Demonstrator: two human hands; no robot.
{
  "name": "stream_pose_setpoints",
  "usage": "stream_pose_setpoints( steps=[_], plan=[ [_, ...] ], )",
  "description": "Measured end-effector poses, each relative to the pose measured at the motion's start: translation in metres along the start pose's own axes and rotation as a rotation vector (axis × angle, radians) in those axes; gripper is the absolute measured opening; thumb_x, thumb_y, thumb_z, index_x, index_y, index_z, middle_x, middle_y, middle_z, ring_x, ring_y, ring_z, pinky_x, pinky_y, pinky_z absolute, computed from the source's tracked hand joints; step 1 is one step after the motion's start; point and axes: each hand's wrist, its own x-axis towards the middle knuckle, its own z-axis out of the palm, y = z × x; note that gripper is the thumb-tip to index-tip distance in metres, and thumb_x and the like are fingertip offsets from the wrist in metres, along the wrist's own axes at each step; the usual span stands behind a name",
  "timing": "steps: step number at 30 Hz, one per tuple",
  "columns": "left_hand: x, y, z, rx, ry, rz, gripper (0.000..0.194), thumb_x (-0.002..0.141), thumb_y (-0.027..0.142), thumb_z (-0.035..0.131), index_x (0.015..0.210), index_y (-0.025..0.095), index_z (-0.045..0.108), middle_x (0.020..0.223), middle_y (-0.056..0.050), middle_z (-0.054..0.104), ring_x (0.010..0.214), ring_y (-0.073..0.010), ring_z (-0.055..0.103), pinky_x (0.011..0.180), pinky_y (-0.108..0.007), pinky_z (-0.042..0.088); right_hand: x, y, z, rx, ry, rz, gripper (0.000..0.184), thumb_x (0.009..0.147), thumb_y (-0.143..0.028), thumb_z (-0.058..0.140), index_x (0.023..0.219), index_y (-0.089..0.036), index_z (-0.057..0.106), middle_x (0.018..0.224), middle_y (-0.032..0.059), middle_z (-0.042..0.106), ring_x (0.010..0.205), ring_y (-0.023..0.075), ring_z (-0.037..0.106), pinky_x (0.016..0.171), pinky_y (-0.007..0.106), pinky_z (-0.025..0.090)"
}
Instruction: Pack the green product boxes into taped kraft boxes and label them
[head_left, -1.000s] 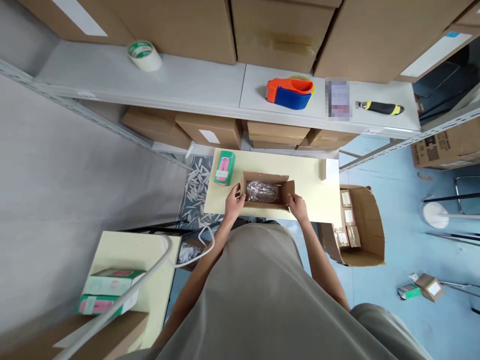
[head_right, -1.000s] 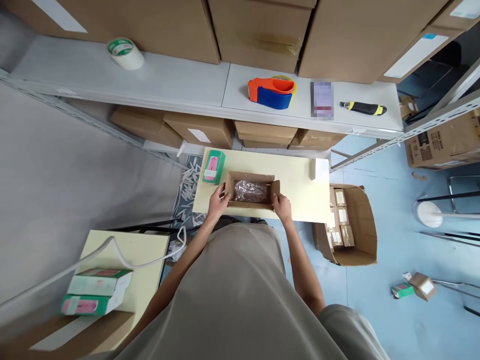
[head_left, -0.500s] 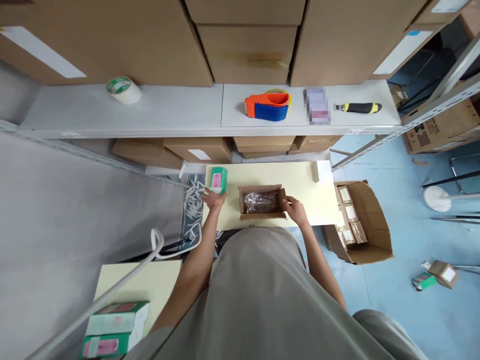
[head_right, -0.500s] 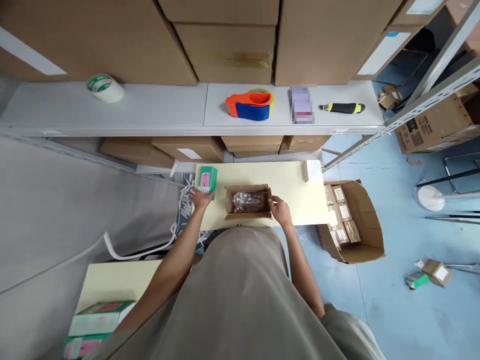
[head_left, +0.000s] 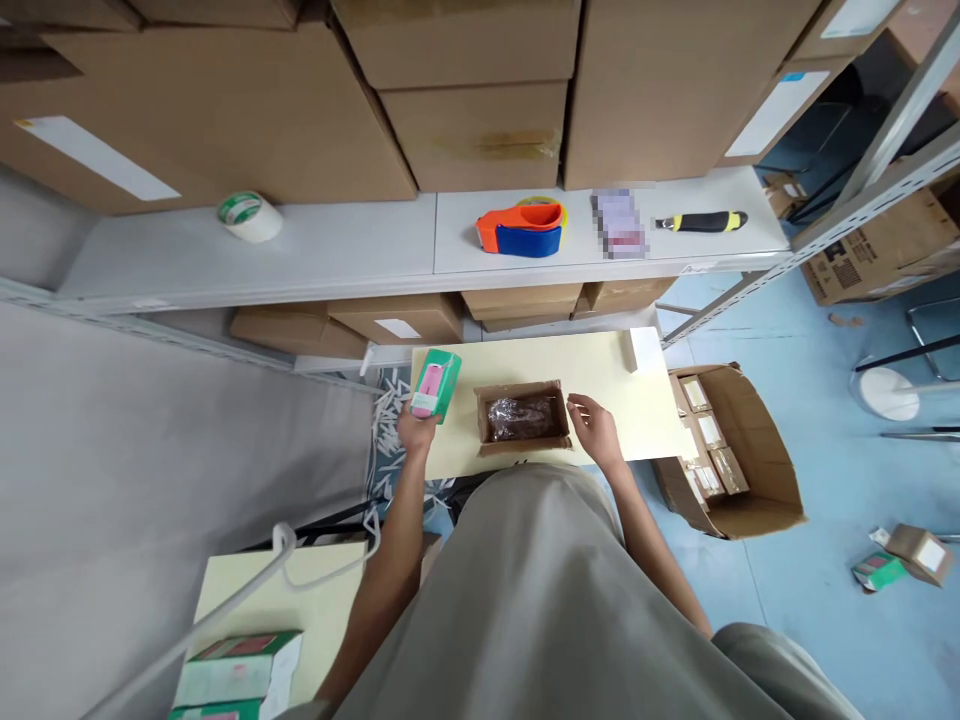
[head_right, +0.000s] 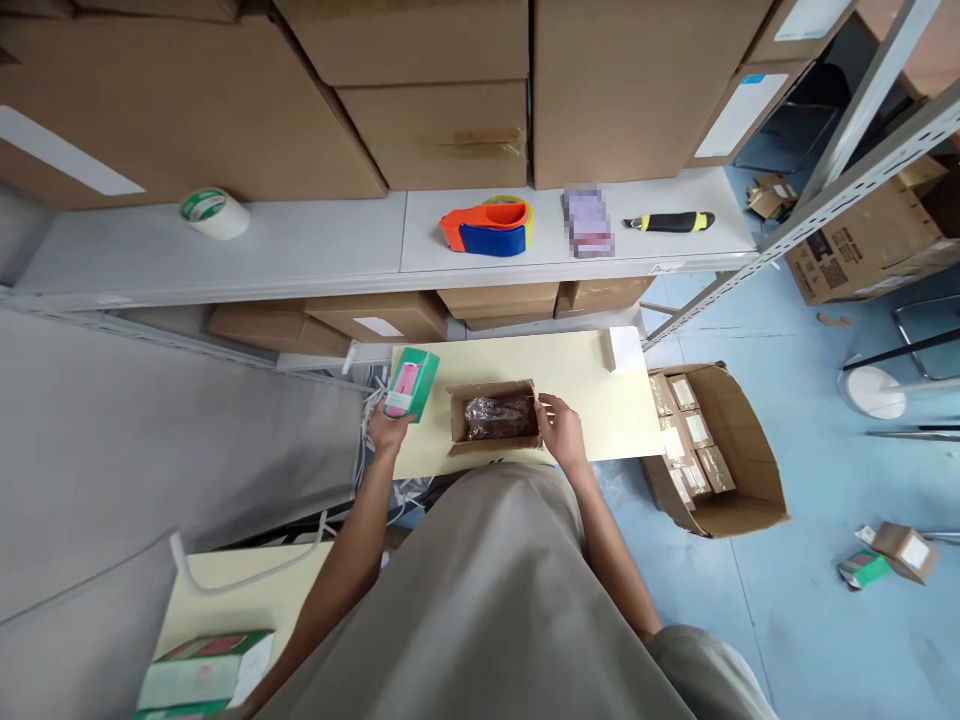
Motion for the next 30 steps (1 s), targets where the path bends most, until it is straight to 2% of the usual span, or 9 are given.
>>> stream_pose_setpoints(
  steps=[4, 8, 11, 14, 18, 20, 24, 27, 30],
  plan=[
    [-0.035, 0.018, -0.022, -0.250, 0.078, -0.010, 0.064, 0.078, 0.021, 0.086, 0.137, 0.015, 0.063, 0.131, -0.012, 0.079, 0.118, -0.0311, 0.076, 0.108, -0.046, 0.062, 0.005, -0.014, 0.017, 0.030, -0.124, -0.073, 0.035, 0.109, -0.041, 0.055, 0.128, -0.021, 0.076, 0.130, 0.0126, 0.083, 0.113, 0.0267, 0.082, 0.099, 0.037, 0.066],
    [-0.072, 0.046, -0.034, -0.481, -0.076, 0.167, 0.076, 0.081, 0.026, 0.087, 0.151, 0.024, 0.055, 0.143, -0.010, 0.072, 0.119, -0.0258, 0.078, 0.100, -0.036, 0.067, 0.014, -0.019, 0.041, -0.018, -0.289, -0.063, 0.033, 0.106, -0.033, 0.063, 0.135, -0.022, 0.074, 0.137, 0.0128, 0.080, 0.123, 0.0268, 0.080, 0.109, 0.038, 0.062],
    [-0.095, 0.066, -0.028, -0.512, -0.258, 0.290, 0.080, 0.078, 0.025, 0.089, 0.150, 0.024, 0.055, 0.140, -0.011, 0.073, 0.119, -0.0271, 0.078, 0.094, -0.035, 0.069, 0.018, -0.016, 0.050, -0.073, -0.306, -0.072, 0.031, 0.105, -0.031, 0.064, 0.133, -0.022, 0.074, 0.139, 0.0140, 0.079, 0.128, 0.0282, 0.077, 0.107, 0.038, 0.061],
    [-0.108, 0.080, -0.011, -0.474, -0.413, 0.367, 0.078, 0.075, 0.018, 0.086, 0.147, 0.022, 0.057, 0.133, -0.009, 0.076, 0.116, -0.0262, 0.079, 0.094, -0.035, 0.068, 0.021, -0.007, 0.045, -0.170, -0.293, -0.056, 0.021, 0.105, -0.031, 0.060, 0.114, -0.022, 0.077, 0.118, 0.0127, 0.085, 0.113, 0.0301, 0.081, 0.096, 0.036, 0.061],
    [-0.110, 0.081, 0.006, -0.327, -0.389, 0.458, 0.074, 0.071, 0.005, 0.077, 0.141, 0.022, 0.062, 0.138, -0.009, 0.074, 0.123, -0.0270, 0.075, 0.106, -0.040, 0.063, 0.021, 0.007, 0.027, -0.215, -0.244, 0.017, 0.021, 0.100, -0.033, 0.062, 0.109, -0.020, 0.075, 0.098, 0.0108, 0.084, 0.097, 0.0312, 0.081, 0.087, 0.035, 0.060],
    [-0.107, 0.077, 0.006, -0.238, -0.348, 0.496, 0.073, 0.069, 0.001, 0.073, 0.138, 0.022, 0.063, 0.139, -0.009, 0.073, 0.128, -0.0281, 0.073, 0.111, -0.042, 0.060, 0.020, 0.013, 0.020, -0.149, -0.193, 0.007, 0.037, 0.095, -0.032, 0.068, 0.129, -0.020, 0.071, 0.109, 0.0098, 0.085, 0.104, 0.0309, 0.080, 0.091, 0.037, 0.061],
    [-0.097, 0.070, -0.002, -0.103, -0.329, 0.571, 0.074, 0.068, -0.002, 0.069, 0.137, 0.023, 0.064, 0.138, -0.008, 0.072, 0.129, -0.0291, 0.071, 0.112, -0.041, 0.058, 0.020, 0.017, 0.017, 0.011, -0.153, -0.088, 0.089, 0.084, -0.024, 0.077, 0.167, -0.022, 0.044, 0.147, 0.0140, 0.073, 0.130, 0.0299, 0.074, 0.111, 0.043, 0.059],
    [-0.091, 0.069, -0.002, -0.022, -0.353, 0.607, 0.074, 0.067, -0.004, 0.067, 0.137, 0.023, 0.065, 0.135, -0.008, 0.071, 0.126, -0.0296, 0.071, 0.109, -0.041, 0.059, 0.023, 0.015, 0.020, -0.011, -0.200, -0.154, 0.097, 0.082, -0.018, 0.077, 0.171, -0.026, 0.040, 0.160, 0.0134, 0.064, 0.142, 0.0306, 0.067, 0.119, 0.044, 0.054],
    [-0.086, 0.069, 0.005, 0.045, -0.387, 0.593, 0.077, 0.067, -0.006, 0.066, 0.137, 0.024, 0.064, 0.134, -0.008, 0.068, 0.124, -0.0295, 0.071, 0.106, -0.040, 0.060, 0.028, 0.015, 0.022, -0.138, -0.254, -0.134, 0.096, 0.080, -0.015, 0.081, 0.167, -0.030, 0.044, 0.151, 0.0108, 0.069, 0.135, 0.0318, 0.070, 0.115, 0.044, 0.055]
  ],
)
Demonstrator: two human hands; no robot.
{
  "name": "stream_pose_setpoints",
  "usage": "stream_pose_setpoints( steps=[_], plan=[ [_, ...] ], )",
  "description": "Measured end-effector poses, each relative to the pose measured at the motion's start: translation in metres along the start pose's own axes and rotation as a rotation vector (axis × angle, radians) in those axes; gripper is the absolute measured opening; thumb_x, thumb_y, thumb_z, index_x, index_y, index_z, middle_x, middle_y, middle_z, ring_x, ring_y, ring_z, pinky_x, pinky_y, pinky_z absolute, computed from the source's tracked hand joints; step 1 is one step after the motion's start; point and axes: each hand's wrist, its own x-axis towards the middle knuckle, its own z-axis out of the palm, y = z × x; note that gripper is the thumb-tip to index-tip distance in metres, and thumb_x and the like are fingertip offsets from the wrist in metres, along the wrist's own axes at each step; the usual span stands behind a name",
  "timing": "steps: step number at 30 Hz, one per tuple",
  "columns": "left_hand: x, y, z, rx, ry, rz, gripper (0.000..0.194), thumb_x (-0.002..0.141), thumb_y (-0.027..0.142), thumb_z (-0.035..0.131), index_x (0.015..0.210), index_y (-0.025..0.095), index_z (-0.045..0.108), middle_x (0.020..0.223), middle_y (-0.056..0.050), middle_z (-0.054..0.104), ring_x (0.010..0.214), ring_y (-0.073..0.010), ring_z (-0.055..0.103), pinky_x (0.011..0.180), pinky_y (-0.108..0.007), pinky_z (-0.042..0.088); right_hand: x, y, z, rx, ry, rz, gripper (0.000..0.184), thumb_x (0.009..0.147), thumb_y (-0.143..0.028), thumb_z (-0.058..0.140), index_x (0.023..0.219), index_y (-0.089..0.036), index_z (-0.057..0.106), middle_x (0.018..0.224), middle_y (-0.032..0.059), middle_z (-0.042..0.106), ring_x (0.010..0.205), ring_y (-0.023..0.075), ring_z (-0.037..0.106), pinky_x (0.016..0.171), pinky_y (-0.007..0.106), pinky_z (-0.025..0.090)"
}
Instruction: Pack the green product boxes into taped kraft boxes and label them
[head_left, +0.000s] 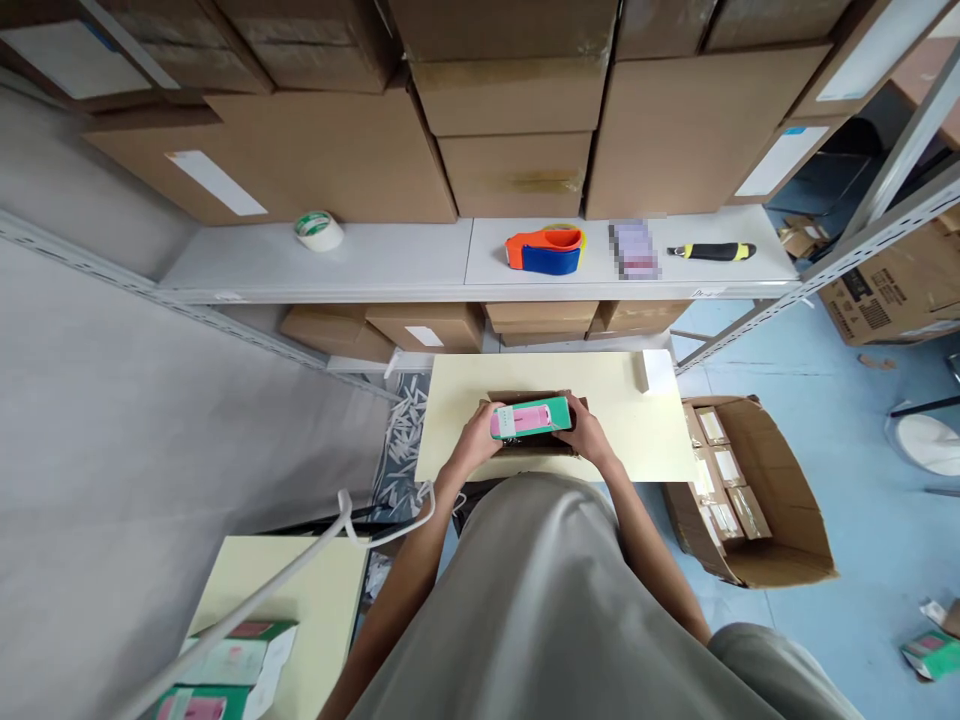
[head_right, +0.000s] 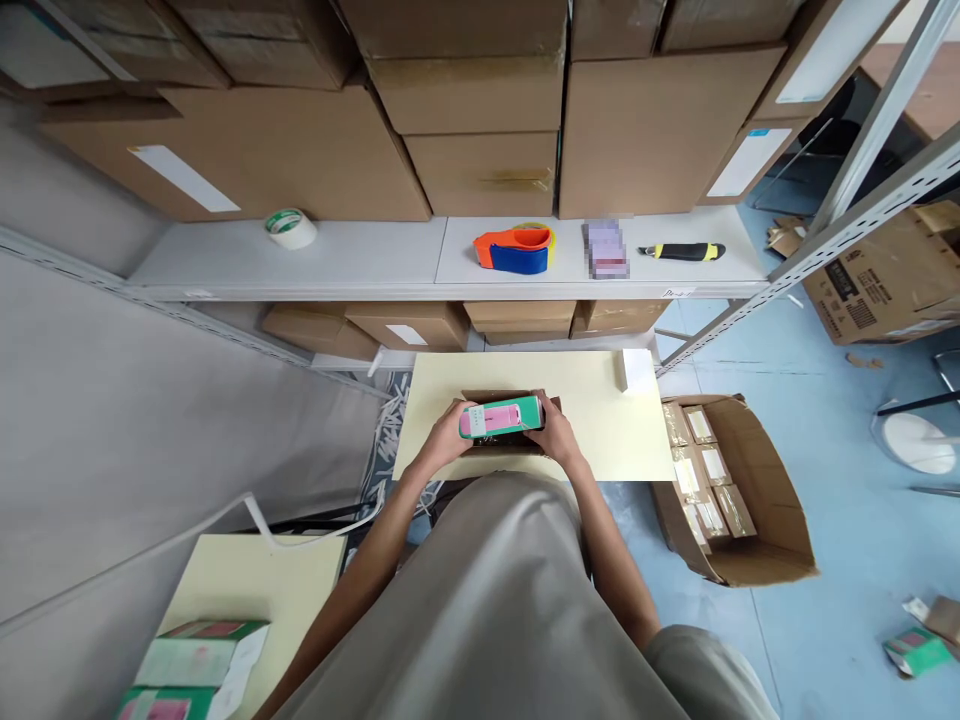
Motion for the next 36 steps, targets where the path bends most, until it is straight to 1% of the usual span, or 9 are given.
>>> stream_pose_setpoints(
  steps=[3, 8, 13, 18, 22, 27, 31, 33, 36],
  plan=[
    [0.004, -0.003, 0.008, 0.028, -0.044, -0.021, 0.079, 0.067, -0.008, 0.065, 0.139, 0.023, 0.063, 0.136, -0.010, 0.067, 0.126, -0.0306, 0.071, 0.106, -0.041, 0.060, 0.006, 0.003, 0.000, -0.139, -0.032, 0.052, 0.094, 0.078, -0.017, 0.087, 0.163, -0.027, 0.047, 0.138, 0.0110, 0.071, 0.129, 0.0315, 0.070, 0.110, 0.042, 0.056],
    [0.007, -0.010, 0.016, 0.112, -0.075, 0.000, 0.081, 0.070, -0.009, 0.063, 0.144, 0.024, 0.061, 0.145, -0.013, 0.066, 0.138, -0.0337, 0.064, 0.115, -0.046, 0.055, 0.013, 0.003, 0.001, -0.356, -0.054, 0.044, 0.081, 0.076, -0.018, 0.089, 0.151, -0.020, 0.056, 0.144, 0.0159, 0.059, 0.141, 0.0329, 0.057, 0.115, 0.040, 0.053],
    [0.010, -0.016, 0.023, 0.183, -0.085, 0.037, 0.082, 0.067, -0.011, 0.061, 0.144, 0.019, 0.066, 0.140, -0.016, 0.069, 0.141, -0.0361, 0.060, 0.124, -0.052, 0.046, 0.016, -0.003, 0.003, -0.488, -0.166, 0.077, 0.071, 0.083, -0.017, 0.084, 0.148, -0.016, 0.056, 0.145, 0.0180, 0.060, 0.128, 0.0329, 0.064, 0.105, 0.039, 0.055],
    [0.009, -0.018, 0.033, 0.310, -0.097, 0.030, 0.078, 0.075, -0.005, 0.067, 0.148, 0.022, 0.067, 0.144, -0.015, 0.070, 0.143, -0.0366, 0.058, 0.124, -0.055, 0.047, 0.016, -0.002, 0.008, -0.542, -0.157, 0.078, 0.053, 0.092, -0.014, 0.075, 0.144, -0.017, 0.063, 0.148, 0.0184, 0.060, 0.124, 0.0321, 0.069, 0.104, 0.038, 0.053],
    [0.008, -0.016, 0.039, 0.367, -0.069, 0.025, 0.067, 0.083, 0.002, 0.067, 0.147, 0.023, 0.068, 0.150, -0.013, 0.068, 0.146, -0.0349, 0.057, 0.124, -0.053, 0.047, 0.017, 0.004, 0.009, -0.510, -0.140, 0.047, 0.053, 0.093, -0.015, 0.075, 0.145, -0.019, 0.065, 0.149, 0.0173, 0.062, 0.125, 0.0325, 0.070, 0.102, 0.038, 0.055],
    [-0.003, -0.014, 0.031, 0.286, 0.171, 0.007, 0.051, 0.093, 0.007, 0.061, 0.142, 0.021, 0.069, 0.147, -0.014, 0.068, 0.142, -0.0325, 0.059, 0.124, -0.048, 0.047, 0.007, 0.026, 0.002, -0.357, 0.068, -0.017, 0.036, 0.098, -0.025, 0.069, 0.134, -0.022, 0.070, 0.137, 0.0138, 0.066, 0.112, 0.0286, 0.071, 0.097, 0.038, 0.057],
    [-0.015, -0.016, 0.019, 0.270, 0.431, -0.207, 0.052, 0.096, 0.023, 0.067, 0.147, 0.018, 0.062, 0.144, -0.020, 0.067, 0.139, -0.0375, 0.060, 0.121, -0.053, 0.049, -0.007, 0.051, -0.003, -0.251, 0.397, 0.077, 0.044, 0.099, -0.048, 0.066, 0.133, -0.020, 0.067, 0.137, 0.0182, 0.064, 0.108, 0.0309, 0.071, 0.090, 0.043, 0.058],
    [-0.017, -0.018, 0.015, 0.255, 0.438, -0.287, 0.049, 0.094, 0.033, 0.072, 0.140, 0.016, 0.066, 0.136, -0.020, 0.071, 0.133, -0.0389, 0.063, 0.119, -0.053, 0.050, -0.011, 0.061, -0.004, -0.198, 0.445, 0.120, 0.055, 0.096, -0.060, 0.067, 0.131, -0.018, 0.065, 0.133, 0.0206, 0.067, 0.107, 0.0327, 0.071, 0.090, 0.045, 0.058],
    [-0.016, -0.020, 0.016, 0.222, 0.349, -0.330, 0.027, 0.093, 0.037, 0.072, 0.113, 0.018, 0.074, 0.119, -0.017, 0.077, 0.123, -0.0364, 0.068, 0.116, -0.050, 0.051, -0.013, 0.067, -0.001, -0.126, 0.355, 0.170, 0.054, 0.090, -0.064, 0.069, 0.117, -0.018, 0.068, 0.124, 0.0216, 0.074, 0.103, 0.0343, 0.074, 0.088, 0.044, 0.058]
  ],
)
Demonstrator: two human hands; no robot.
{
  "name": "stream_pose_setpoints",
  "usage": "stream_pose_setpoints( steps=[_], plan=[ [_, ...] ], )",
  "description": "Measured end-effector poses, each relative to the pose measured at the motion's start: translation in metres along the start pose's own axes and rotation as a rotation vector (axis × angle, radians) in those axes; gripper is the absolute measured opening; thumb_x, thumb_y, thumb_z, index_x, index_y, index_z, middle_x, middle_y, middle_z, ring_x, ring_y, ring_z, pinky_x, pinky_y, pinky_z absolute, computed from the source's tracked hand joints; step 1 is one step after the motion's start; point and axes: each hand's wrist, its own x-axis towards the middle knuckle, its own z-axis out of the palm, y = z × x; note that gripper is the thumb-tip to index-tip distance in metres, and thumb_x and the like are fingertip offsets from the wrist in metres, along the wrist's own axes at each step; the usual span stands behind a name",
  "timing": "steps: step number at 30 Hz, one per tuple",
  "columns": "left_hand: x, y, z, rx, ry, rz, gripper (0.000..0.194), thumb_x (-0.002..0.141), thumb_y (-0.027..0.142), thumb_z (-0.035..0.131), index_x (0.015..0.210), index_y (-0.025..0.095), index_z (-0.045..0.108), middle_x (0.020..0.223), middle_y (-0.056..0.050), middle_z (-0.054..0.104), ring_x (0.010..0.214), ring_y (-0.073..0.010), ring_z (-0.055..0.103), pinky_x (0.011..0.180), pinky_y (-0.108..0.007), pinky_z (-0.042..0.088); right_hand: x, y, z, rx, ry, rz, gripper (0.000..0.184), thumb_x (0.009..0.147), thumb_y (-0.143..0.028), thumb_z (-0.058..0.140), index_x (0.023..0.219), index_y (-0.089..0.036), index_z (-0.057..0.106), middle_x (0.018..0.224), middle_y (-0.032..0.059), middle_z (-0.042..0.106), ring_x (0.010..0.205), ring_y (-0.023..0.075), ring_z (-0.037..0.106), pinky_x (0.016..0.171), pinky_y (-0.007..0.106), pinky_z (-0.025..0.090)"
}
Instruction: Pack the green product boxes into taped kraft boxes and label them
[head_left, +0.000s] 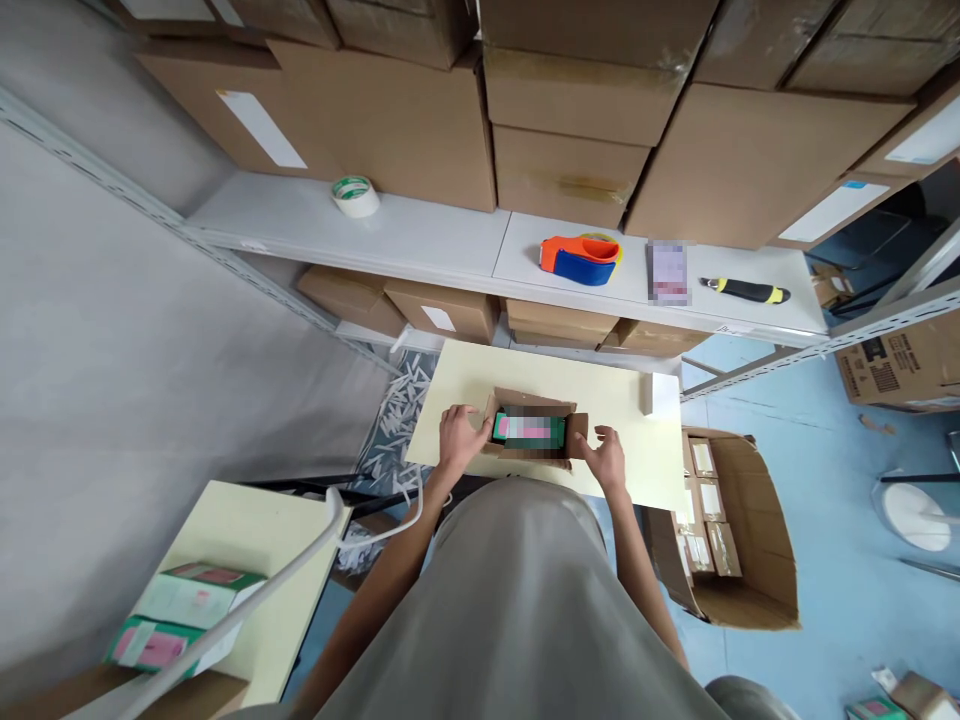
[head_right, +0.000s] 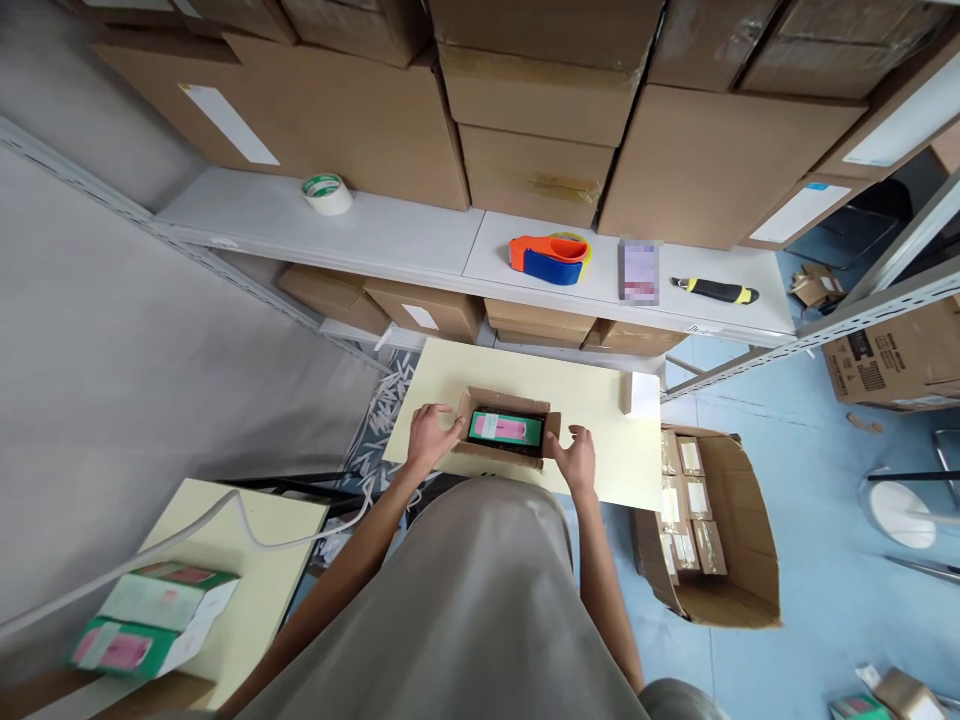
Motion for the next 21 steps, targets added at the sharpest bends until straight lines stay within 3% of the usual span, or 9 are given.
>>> stream_pose_setpoints(
  steps=[5, 10, 15, 21],
  plan=[
    [-0.011, -0.007, -0.001, -0.033, -0.012, -0.021, 0.010, 0.088, 0.025, 0.068, 0.090, 0.022, 0.077, 0.117, -0.014, 0.078, 0.121, -0.0319, 0.070, 0.118, -0.046, 0.051, -0.002, -0.019, 0.010, -0.035, -0.183, 0.017, 0.024, 0.089, -0.044, 0.061, 0.094, -0.021, 0.068, 0.101, 0.0168, 0.081, 0.083, 0.0297, 0.075, 0.075, 0.036, 0.051],
    [-0.054, -0.046, -0.027, -0.102, 0.102, -0.175, 0.010, 0.087, 0.024, 0.069, 0.089, 0.022, 0.079, 0.123, -0.014, 0.077, 0.127, -0.0321, 0.069, 0.121, -0.046, 0.050, -0.003, -0.063, 0.027, -0.118, -0.223, -0.139, 0.020, 0.087, -0.045, 0.057, 0.079, -0.026, 0.058, 0.079, 0.0107, 0.075, 0.070, 0.0260, 0.066, 0.066, 0.033, 0.041],
    [-0.129, -0.105, -0.066, -0.167, 0.268, -0.398, 0.007, 0.087, 0.023, 0.071, 0.089, 0.021, 0.078, 0.123, -0.015, 0.078, 0.129, -0.0335, 0.069, 0.121, -0.050, 0.049, -0.024, -0.128, 0.075, -0.134, -0.414, -0.381, 0.024, 0.086, -0.047, 0.055, 0.071, -0.030, 0.046, 0.071, 0.0060, 0.067, 0.065, 0.0232, 0.056, 0.065, 0.032, 0.038],
    [-0.243, -0.165, -0.115, -0.236, 0.507, -0.708, 0.010, 0.088, 0.026, 0.070, 0.091, 0.022, 0.079, 0.118, -0.013, 0.080, 0.120, -0.0326, 0.071, 0.116, -0.047, 0.053, -0.089, -0.205, 0.154, -0.201, -0.680, -0.635, 0.030, 0.087, -0.046, 0.055, 0.068, -0.031, 0.037, 0.062, -0.0017, 0.053, 0.062, 0.0196, 0.046, 0.064, 0.031, 0.034]
  ],
)
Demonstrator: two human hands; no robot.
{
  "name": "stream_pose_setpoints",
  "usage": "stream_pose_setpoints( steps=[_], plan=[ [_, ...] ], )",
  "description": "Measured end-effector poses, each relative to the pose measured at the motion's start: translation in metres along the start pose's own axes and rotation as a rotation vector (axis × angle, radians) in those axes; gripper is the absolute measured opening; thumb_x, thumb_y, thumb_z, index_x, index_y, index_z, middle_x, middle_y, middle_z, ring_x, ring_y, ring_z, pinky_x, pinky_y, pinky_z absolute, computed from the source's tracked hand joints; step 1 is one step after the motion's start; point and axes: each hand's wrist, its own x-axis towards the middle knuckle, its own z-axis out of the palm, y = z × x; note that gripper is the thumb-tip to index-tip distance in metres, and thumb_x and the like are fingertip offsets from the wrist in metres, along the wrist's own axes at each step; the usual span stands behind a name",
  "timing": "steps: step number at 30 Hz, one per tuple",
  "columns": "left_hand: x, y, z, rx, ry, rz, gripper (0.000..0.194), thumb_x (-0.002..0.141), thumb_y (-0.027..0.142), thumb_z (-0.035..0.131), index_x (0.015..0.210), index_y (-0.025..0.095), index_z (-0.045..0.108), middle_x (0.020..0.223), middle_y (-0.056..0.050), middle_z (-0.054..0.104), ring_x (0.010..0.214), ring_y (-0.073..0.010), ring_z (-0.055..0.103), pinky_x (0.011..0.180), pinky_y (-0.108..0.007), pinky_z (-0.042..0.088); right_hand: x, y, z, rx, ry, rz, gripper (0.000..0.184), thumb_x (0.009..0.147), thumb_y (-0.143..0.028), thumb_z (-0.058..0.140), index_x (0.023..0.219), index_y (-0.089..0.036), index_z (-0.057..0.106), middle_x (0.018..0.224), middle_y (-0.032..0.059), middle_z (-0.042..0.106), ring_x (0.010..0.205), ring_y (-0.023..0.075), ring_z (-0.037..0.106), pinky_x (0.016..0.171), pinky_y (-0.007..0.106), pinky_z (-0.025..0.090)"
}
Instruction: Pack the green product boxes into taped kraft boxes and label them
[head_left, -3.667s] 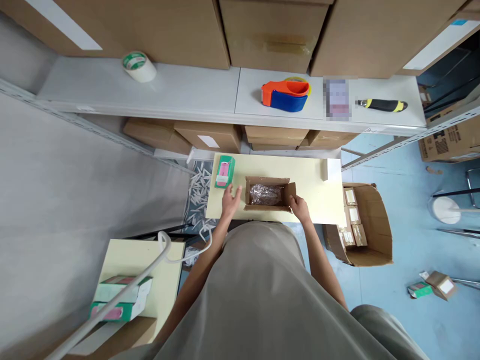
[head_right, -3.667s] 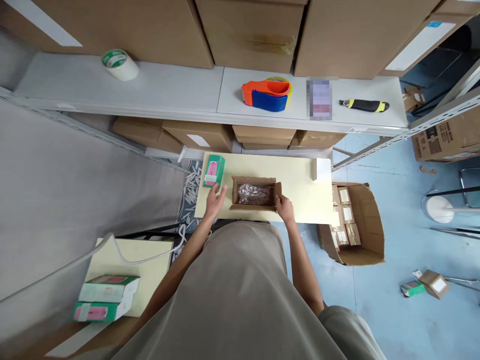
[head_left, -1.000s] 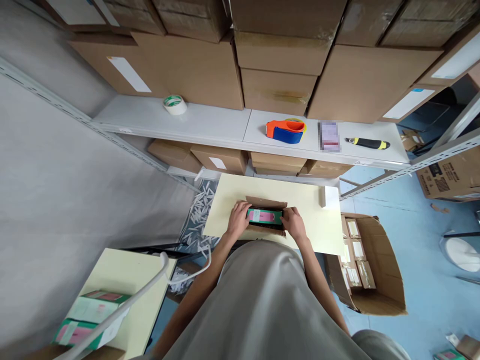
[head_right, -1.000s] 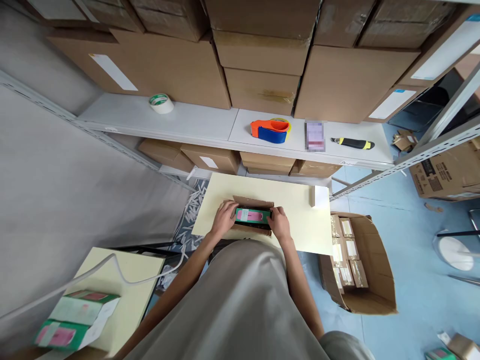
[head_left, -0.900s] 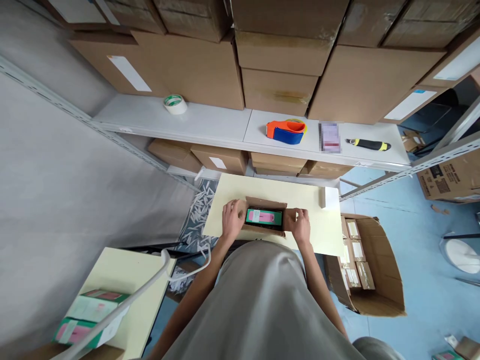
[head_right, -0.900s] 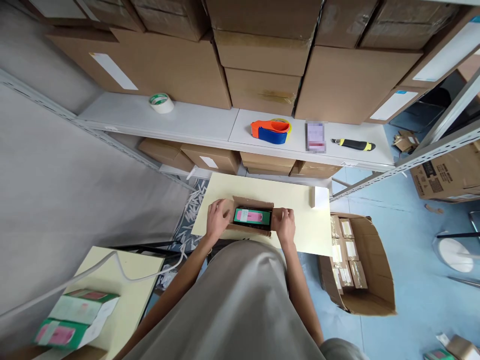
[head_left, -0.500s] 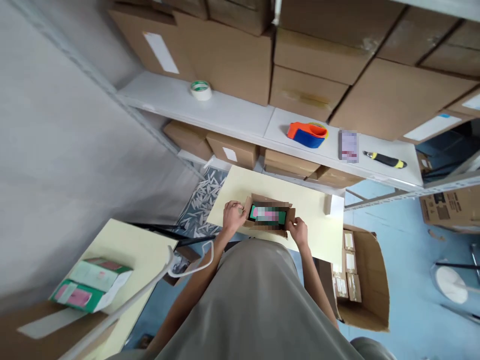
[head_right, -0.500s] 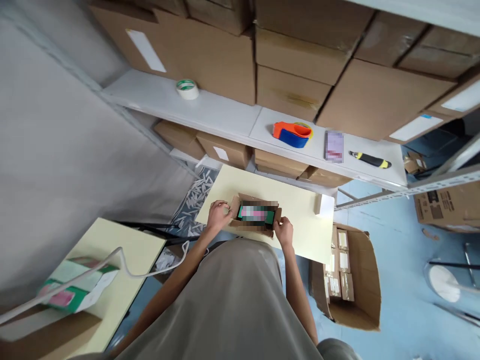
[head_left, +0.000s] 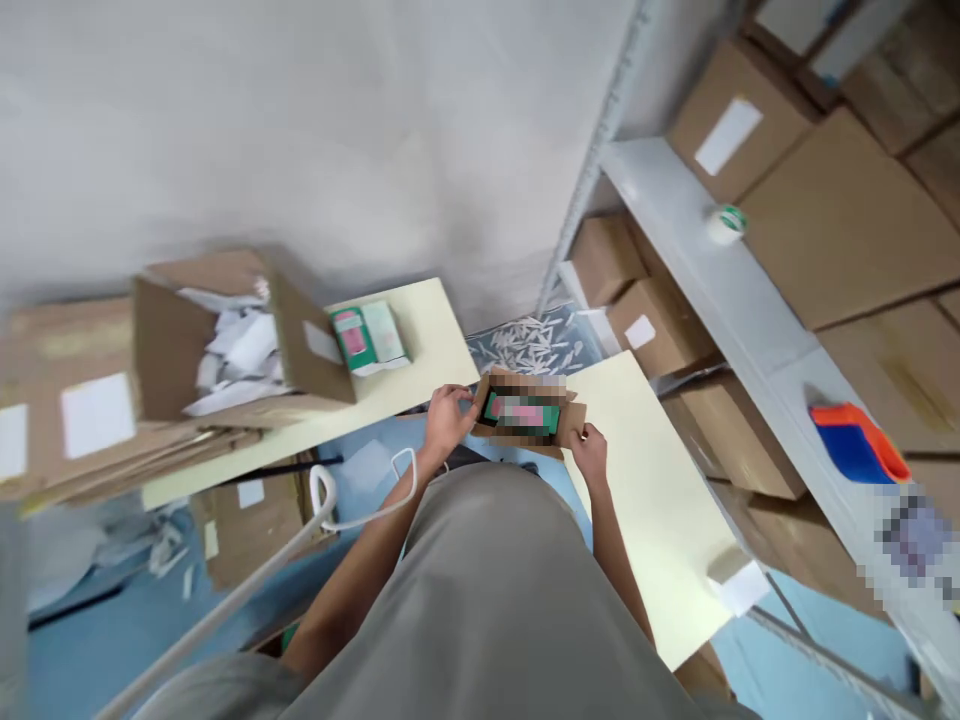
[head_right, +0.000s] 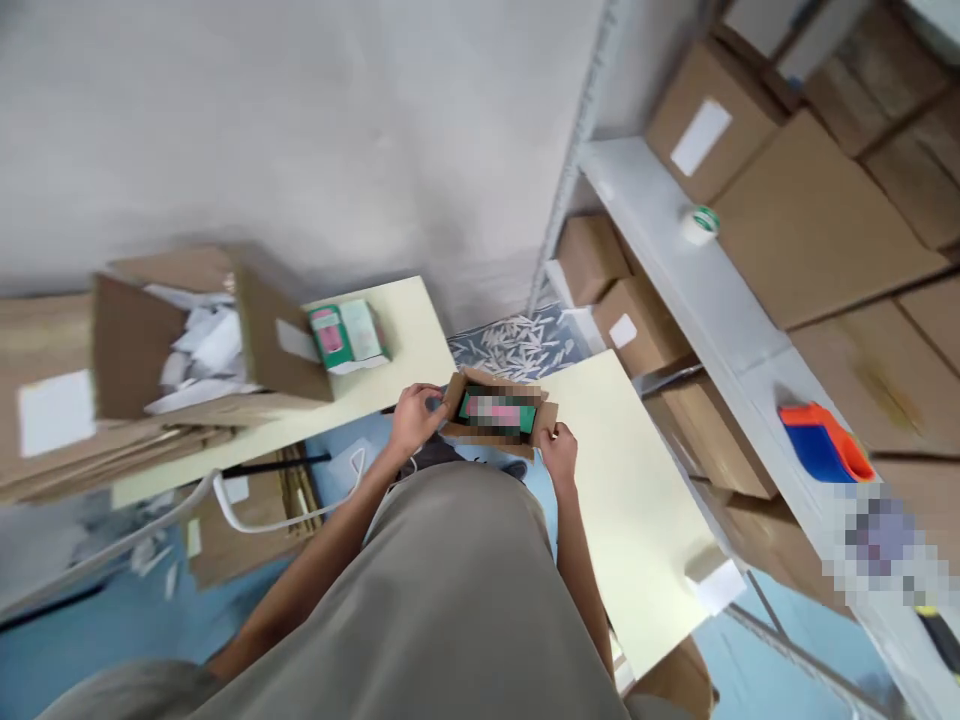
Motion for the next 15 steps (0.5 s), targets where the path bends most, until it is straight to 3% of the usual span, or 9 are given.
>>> stream_pose_setpoints(
  steps=[4, 9, 12, 15],
  plan=[
    [-0.021, -0.056, -0.064, -0.035, 0.117, -0.223, 0.014, 0.089, 0.029, 0.069, 0.095, 0.022, 0.079, 0.117, -0.012, 0.081, 0.113, -0.0312, 0.074, 0.107, -0.043, 0.058, 0.021, -0.071, 0.060, -0.036, -0.161, -0.155, 0.031, 0.088, -0.047, 0.057, 0.069, -0.030, 0.039, 0.063, -0.0025, 0.054, 0.064, 0.0193, 0.048, 0.065, 0.031, 0.035],
    [-0.037, -0.110, -0.121, -0.075, 0.122, -0.520, 0.022, 0.096, 0.036, 0.069, 0.108, 0.021, 0.080, 0.102, -0.009, 0.085, 0.092, -0.0285, 0.081, 0.094, -0.038, 0.060, 0.036, -0.154, 0.144, -0.079, -0.275, -0.297, 0.023, 0.087, -0.041, 0.056, 0.071, -0.029, 0.044, 0.067, -0.0010, 0.058, 0.069, 0.0204, 0.053, 0.069, 0.030, 0.039],
    [-0.036, -0.132, -0.144, -0.020, 0.134, -0.562, 0.024, 0.098, 0.035, 0.067, 0.111, 0.020, 0.081, 0.098, -0.010, 0.085, 0.097, -0.0314, 0.082, 0.095, -0.039, 0.060, 0.040, -0.189, 0.184, -0.096, -0.296, -0.343, 0.023, 0.086, -0.041, 0.055, 0.071, -0.030, 0.042, 0.066, -0.0028, 0.054, 0.068, 0.0191, 0.049, 0.070, 0.030, 0.039],
    [-0.032, -0.150, -0.159, 0.027, 0.134, -0.528, 0.025, 0.100, 0.033, 0.064, 0.114, 0.020, 0.081, 0.109, -0.012, 0.085, 0.096, -0.0310, 0.082, 0.095, -0.039, 0.060, 0.038, -0.210, 0.211, -0.099, -0.302, -0.359, 0.026, 0.085, -0.043, 0.055, 0.070, -0.030, 0.039, 0.065, -0.0035, 0.053, 0.069, 0.0185, 0.048, 0.070, 0.029, 0.039]
  ],
)
